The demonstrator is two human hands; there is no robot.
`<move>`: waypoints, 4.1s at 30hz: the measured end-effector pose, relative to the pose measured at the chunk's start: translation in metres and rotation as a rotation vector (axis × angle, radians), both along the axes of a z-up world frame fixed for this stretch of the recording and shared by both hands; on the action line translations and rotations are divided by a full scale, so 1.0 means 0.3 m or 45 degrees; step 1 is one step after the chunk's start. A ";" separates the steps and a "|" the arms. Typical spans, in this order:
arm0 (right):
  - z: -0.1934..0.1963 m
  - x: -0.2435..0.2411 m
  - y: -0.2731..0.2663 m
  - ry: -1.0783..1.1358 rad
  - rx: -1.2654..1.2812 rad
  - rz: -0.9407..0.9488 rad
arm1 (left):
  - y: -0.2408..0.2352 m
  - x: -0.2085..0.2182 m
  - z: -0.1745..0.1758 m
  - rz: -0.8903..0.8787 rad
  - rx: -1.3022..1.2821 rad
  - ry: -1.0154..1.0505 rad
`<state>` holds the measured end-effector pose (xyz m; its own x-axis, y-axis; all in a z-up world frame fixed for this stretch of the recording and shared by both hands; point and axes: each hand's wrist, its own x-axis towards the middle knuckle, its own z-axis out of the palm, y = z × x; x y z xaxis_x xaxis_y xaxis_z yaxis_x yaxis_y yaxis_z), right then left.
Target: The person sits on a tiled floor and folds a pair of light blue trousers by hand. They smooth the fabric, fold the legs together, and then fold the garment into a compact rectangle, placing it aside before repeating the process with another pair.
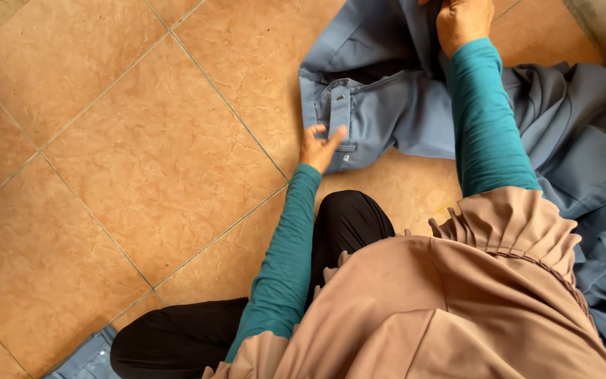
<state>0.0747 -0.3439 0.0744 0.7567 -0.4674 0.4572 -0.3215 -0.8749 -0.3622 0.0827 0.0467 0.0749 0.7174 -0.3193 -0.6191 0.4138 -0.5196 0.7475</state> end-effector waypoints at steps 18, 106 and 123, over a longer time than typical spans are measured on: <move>0.324 -0.193 0.726 -0.152 0.249 0.540 | -0.025 0.098 0.270 0.230 -0.501 -1.106; 0.092 -0.270 1.642 0.139 0.015 0.916 | 1.110 -0.063 0.046 1.716 -1.429 0.554; 0.361 0.044 1.018 -0.148 0.057 0.637 | 1.413 0.118 0.255 1.803 -1.141 0.270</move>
<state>0.0879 -0.0386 0.1828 0.8382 -0.0819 0.5392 0.1772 -0.8941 -0.4112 0.1181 0.4707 0.1513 0.6613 0.1769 -0.7290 0.2742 0.8475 0.4544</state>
